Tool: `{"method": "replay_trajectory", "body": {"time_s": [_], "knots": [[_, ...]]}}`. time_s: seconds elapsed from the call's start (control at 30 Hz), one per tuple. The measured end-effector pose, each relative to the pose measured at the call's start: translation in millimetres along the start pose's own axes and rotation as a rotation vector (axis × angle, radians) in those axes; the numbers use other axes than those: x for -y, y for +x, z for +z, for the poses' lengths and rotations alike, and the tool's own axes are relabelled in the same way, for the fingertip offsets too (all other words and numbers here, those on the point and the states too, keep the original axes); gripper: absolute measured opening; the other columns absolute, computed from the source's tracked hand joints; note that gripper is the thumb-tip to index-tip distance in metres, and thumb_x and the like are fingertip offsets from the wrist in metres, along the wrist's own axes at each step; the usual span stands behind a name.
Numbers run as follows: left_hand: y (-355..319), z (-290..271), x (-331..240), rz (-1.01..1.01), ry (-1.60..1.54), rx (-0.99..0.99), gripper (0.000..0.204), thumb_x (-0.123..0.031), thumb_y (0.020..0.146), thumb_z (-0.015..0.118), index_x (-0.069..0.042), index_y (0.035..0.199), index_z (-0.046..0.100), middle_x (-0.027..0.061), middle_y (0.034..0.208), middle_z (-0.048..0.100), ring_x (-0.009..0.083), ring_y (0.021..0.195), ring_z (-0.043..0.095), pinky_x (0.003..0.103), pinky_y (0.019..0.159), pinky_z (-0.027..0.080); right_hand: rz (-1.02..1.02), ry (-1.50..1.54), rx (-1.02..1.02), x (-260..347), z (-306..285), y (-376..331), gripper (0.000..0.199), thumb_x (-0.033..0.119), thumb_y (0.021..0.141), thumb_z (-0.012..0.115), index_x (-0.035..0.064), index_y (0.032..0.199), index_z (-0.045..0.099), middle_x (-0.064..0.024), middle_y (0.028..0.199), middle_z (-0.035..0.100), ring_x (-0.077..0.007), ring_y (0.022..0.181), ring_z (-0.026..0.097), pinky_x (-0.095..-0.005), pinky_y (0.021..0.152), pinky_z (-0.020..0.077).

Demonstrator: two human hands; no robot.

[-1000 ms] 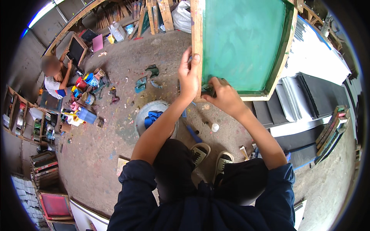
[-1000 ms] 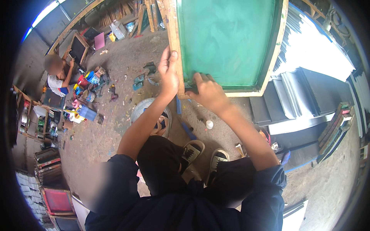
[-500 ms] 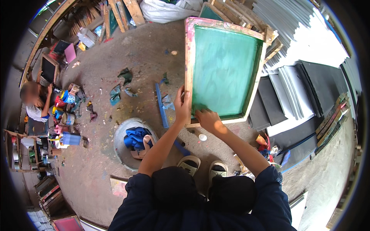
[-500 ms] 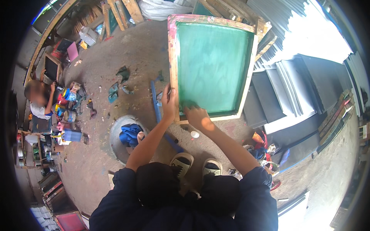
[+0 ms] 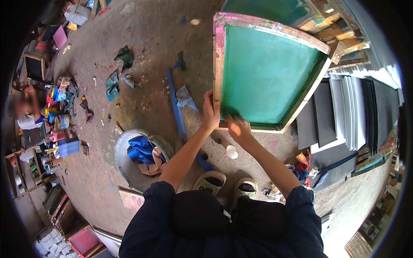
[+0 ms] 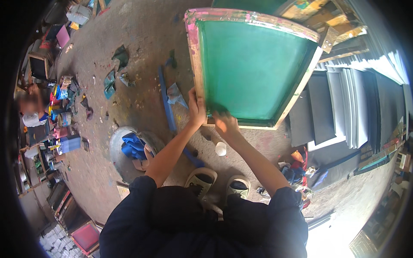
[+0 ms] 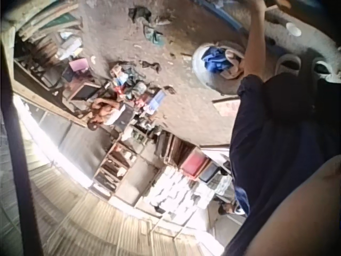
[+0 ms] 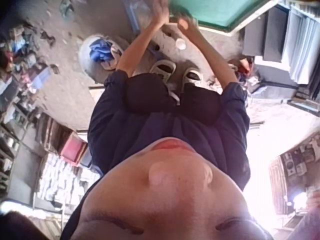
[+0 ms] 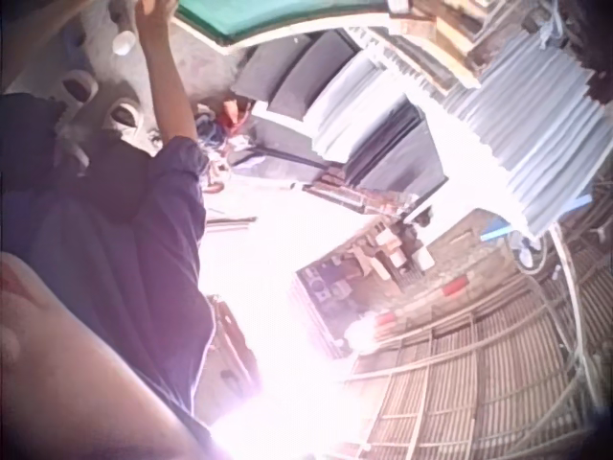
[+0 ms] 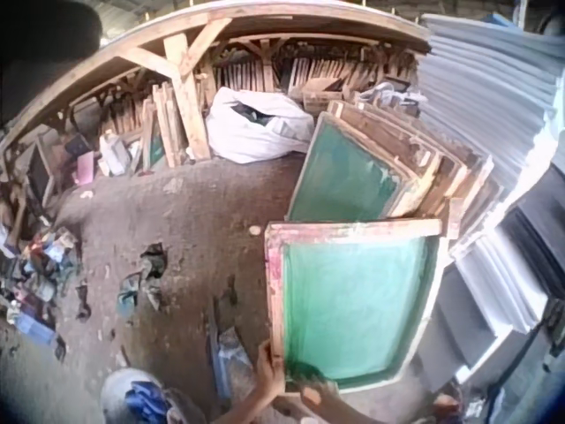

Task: The person sits on the floor and assembles a wooden frame with a green screen. They apply pink tape to the edges, attach a green mesh screen, and secure it with clear tape. The person handles the frame and various tape rolls throughout the process.

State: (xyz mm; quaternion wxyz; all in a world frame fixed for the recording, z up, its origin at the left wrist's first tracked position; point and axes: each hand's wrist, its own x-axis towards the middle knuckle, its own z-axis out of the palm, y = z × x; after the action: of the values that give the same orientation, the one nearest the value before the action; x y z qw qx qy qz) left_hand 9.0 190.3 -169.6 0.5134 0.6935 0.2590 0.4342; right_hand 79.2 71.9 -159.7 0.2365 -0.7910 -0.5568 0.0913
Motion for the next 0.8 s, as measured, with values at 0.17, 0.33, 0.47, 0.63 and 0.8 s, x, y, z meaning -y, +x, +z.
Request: {"method": "replay_trajectory", "body": {"time_s": [0.17, 0.33, 0.47, 0.63, 0.8], "knots": [[7.5, -0.2, 5.2, -0.023, 0.061, 0.043, 0.052, -0.043, 0.094, 0.038, 0.002, 0.12, 0.039, 0.0168, 0.099, 0.055, 0.0236, 0.087, 0.055, 0.033, 0.078, 0.043, 0.211, 0.089, 0.048, -11.7, -6.4, 6.7, 0.012, 0.017, 0.086, 0.056, 0.0051, 0.083, 0.056, -0.0154, 0.059, 0.057, -0.0346, 0.052, 0.057, -0.0417, 0.048, 0.0462], [10.8, 4.2, 11.7, -0.026, 0.06, 0.037, 0.054, -0.046, 0.094, 0.036, 0.001, 0.121, 0.039, 0.0165, 0.096, 0.056, 0.0244, 0.084, 0.056, 0.034, 0.076, 0.044, 0.527, 0.515, -0.109, -28.7, -13.1, -0.9, 0.018, 0.013, 0.087, 0.058, -0.0007, 0.076, 0.057, -0.0102, 0.062, 0.059, -0.0166, 0.056, 0.061, -0.0287, 0.052, 0.0514], [13.3, 6.3, 18.3, -0.012, 0.065, 0.004, 0.057, -0.048, 0.093, 0.035, 0.001, 0.122, 0.038, 0.0179, 0.096, 0.057, 0.0267, 0.085, 0.057, 0.035, 0.076, 0.045, 0.784, 0.857, -0.124, -33.7, -29.4, 0.6, 0.022, 0.013, 0.089, 0.056, -0.0042, 0.075, 0.054, -0.0077, 0.068, 0.059, -0.0122, 0.064, 0.062, -0.0267, 0.063, 0.056], [18.3, 7.1, 20.2, 0.056, 0.107, 0.013, 0.06, -0.051, 0.092, 0.034, 0.001, 0.12, 0.041, 0.0181, 0.094, 0.058, 0.0273, 0.081, 0.059, 0.035, 0.071, 0.046, 0.732, 0.883, -0.035, -35.7, -38.2, -2.3, 0.021, 0.013, 0.087, 0.058, -0.0058, 0.079, 0.054, -0.0108, 0.073, 0.063, -0.0157, 0.068, 0.065, -0.0288, 0.063, 0.0552], [21.2, 5.2, 12.9, 0.012, 0.129, 0.088, 0.059, -0.051, 0.093, 0.036, 0.001, 0.119, 0.043, 0.0153, 0.087, 0.059, 0.0227, 0.075, 0.058, 0.032, 0.066, 0.046, 0.514, 0.605, 0.13, -47.2, -44.5, -9.4, 0.025, 0.017, 0.084, 0.063, -0.005, 0.09, 0.053, -0.0142, 0.085, 0.063, -0.0181, 0.073, 0.066, -0.0304, 0.063, 0.054]]}}
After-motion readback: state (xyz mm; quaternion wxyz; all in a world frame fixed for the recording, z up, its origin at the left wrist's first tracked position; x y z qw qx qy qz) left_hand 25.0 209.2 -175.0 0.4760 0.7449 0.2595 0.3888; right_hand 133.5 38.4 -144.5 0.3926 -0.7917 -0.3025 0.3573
